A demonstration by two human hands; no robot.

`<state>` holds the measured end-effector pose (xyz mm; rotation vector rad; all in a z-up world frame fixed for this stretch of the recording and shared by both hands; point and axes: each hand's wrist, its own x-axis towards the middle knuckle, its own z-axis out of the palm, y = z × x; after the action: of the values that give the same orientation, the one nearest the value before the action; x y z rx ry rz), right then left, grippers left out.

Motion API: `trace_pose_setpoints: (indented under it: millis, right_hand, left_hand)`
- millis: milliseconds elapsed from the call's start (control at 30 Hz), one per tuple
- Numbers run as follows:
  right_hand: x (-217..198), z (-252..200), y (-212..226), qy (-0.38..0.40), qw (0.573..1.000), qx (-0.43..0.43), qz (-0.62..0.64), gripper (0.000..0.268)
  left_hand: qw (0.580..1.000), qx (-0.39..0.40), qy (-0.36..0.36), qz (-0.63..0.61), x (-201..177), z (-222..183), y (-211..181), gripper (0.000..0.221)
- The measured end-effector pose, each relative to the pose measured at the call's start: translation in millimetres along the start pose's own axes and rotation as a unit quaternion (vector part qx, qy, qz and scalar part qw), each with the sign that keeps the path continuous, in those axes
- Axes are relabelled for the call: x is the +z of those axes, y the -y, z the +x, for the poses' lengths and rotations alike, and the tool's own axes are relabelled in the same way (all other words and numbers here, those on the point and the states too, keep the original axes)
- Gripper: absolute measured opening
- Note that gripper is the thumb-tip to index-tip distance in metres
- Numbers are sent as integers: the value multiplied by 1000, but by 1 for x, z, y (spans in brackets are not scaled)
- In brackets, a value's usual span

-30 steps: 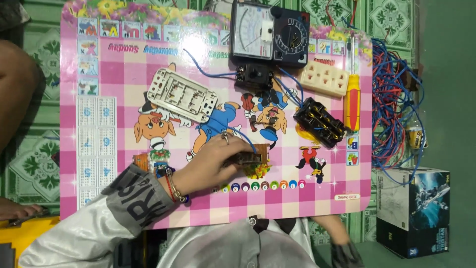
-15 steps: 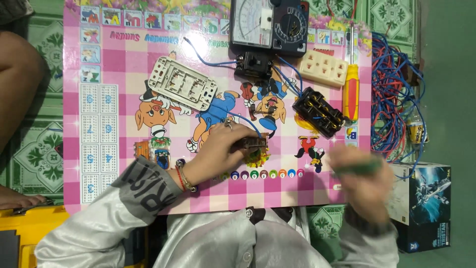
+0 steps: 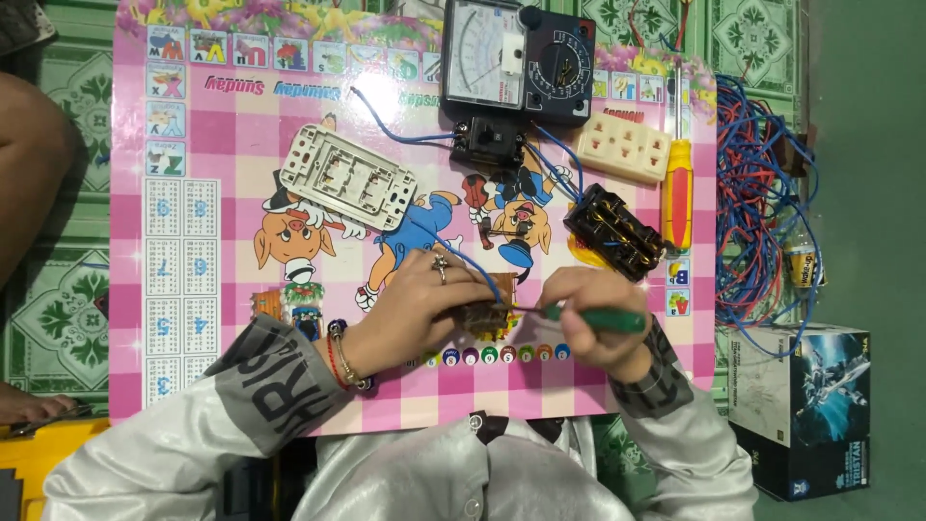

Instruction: The person uses a screwdriver to adjust screws on a small brown electrical switch component. They hold the component with one hand and turn the screwdriver with the other, repeatedly tightening or loosening the terminal screws.

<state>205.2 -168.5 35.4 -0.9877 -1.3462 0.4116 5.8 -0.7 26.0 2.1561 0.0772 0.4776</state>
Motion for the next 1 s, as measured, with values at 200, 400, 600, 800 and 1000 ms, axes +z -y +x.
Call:
trace_pose_setpoints:
  millis: [200,400,600,800,1000]
  right_hand:
    - [7,22,22,59,994,-66,-62,13]
    - [11,33,29,65,989,-95,-87,11]
    - [12,33,29,79,986,-110,-100,10]
    - [13,37,30,78,985,-114,-105,11]
    - [13,40,33,86,984,-104,-116,12]
  left_hand:
    - [1000,-4,5,-11,-5,1,-2,23]
    - [1000,-14,3,-27,-2,-1,-1,26]
    - [999,-18,9,-28,-1,-1,1,28]
    - [999,-17,10,-26,0,-2,3,30]
    - [999,-21,18,-26,-4,-1,0,32]
